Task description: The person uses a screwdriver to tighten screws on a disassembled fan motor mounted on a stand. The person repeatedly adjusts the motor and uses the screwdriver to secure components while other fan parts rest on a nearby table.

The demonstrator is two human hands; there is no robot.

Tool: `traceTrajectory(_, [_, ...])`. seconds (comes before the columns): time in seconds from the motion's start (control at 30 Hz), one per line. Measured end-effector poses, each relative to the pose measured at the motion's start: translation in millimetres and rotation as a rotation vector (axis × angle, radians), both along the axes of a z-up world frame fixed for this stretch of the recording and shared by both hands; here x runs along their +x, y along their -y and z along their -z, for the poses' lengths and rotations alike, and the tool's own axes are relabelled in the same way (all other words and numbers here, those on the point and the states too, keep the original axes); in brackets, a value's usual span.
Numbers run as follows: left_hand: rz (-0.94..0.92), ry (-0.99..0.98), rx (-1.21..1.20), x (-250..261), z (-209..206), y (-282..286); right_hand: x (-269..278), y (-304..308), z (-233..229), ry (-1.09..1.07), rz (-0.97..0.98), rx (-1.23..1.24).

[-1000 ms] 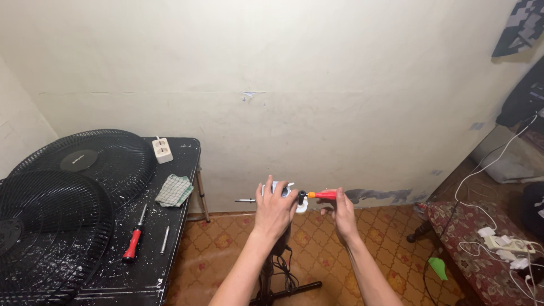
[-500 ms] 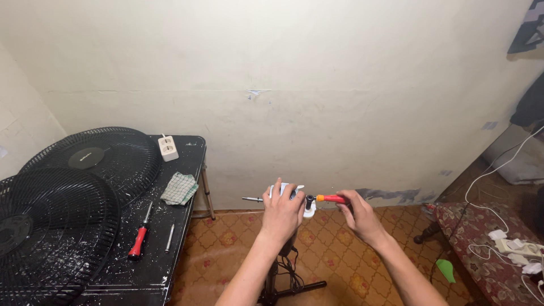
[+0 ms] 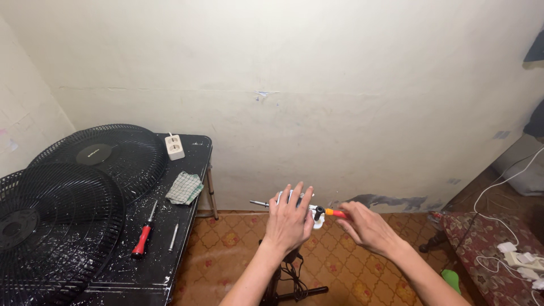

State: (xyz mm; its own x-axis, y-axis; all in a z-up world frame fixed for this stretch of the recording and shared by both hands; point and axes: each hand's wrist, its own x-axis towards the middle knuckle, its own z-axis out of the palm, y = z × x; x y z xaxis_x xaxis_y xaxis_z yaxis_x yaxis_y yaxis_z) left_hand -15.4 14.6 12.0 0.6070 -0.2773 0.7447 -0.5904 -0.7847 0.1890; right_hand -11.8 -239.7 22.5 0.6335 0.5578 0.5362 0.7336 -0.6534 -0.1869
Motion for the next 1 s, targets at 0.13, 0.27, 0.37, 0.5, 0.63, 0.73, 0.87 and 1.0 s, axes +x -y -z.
traceTrajectory(0.13, [-0.014,-0.031,0.062,-2,-3,2,-2,-3,-6,0.135,0.01,-0.17])
traceTrajectory(0.27, [0.004,-0.067,0.1,-5,-5,3,-2,-4,-9,0.33,0.004,-0.204])
traceTrajectory(0.37, [0.015,-0.08,0.091,-5,-5,3,2,-8,-5,0.14,-0.025,-0.007])
traceTrajectory(0.5, [0.007,-0.018,0.007,-4,-2,2,10,-10,-1,-0.586,0.182,0.175])
traceTrajectory(0.63, [0.11,-0.179,-0.18,0,-4,-9,5,-10,-5,-0.516,0.12,0.195])
traceTrajectory(0.73, [0.081,-0.189,-0.179,3,-6,-16,-4,-12,-6,-0.279,0.077,0.143])
traceTrajectory(0.87, [-0.072,-0.142,-0.044,4,-8,-26,-10,-21,-3,0.109,0.042,0.047])
traceTrajectory(1.0, [-0.002,-0.369,-0.175,2,-6,-28,-10,-23,5,0.144,0.041,-0.039])
